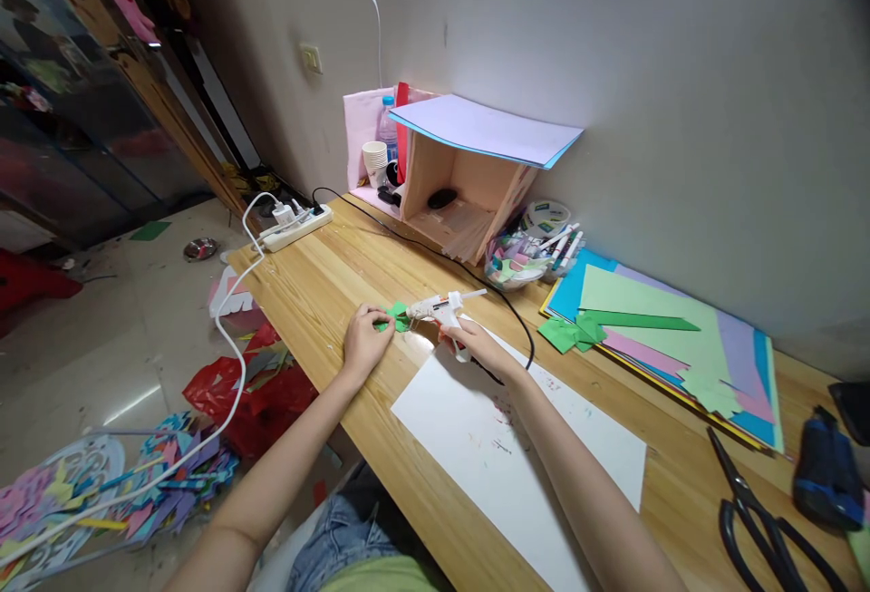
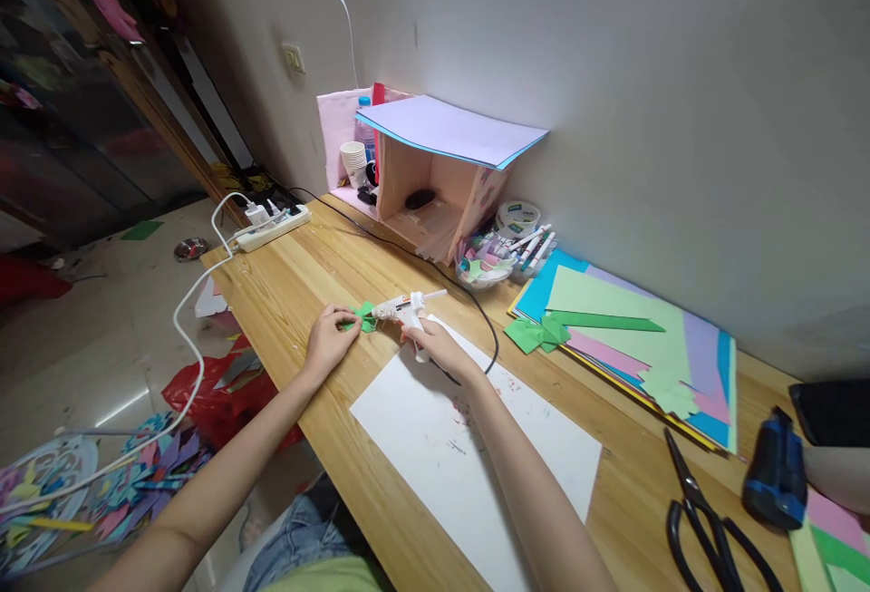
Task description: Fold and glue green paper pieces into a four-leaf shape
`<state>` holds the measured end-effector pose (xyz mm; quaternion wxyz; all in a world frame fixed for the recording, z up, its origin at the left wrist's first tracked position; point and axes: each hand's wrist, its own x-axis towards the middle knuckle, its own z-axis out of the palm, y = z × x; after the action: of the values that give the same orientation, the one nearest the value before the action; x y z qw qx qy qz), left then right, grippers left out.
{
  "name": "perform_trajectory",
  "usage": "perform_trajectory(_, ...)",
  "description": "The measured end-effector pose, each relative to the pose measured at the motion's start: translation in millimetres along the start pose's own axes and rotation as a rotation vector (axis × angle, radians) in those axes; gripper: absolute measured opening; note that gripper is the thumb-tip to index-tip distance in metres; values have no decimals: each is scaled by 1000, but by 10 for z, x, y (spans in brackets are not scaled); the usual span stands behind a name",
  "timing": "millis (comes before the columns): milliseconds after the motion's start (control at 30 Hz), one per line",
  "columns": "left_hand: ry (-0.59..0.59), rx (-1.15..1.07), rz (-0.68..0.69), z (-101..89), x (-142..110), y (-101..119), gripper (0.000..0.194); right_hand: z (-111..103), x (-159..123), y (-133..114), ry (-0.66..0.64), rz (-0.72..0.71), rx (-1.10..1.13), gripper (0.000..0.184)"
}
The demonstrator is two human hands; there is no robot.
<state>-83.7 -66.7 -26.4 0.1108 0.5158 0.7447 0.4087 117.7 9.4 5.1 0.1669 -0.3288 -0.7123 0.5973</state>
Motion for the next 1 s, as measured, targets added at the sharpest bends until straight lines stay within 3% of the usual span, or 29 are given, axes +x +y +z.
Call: perform_trajectory(1000,-18,29,-8,-8,-1,-3,16,-5,5,-64,17,-2,-46,33)
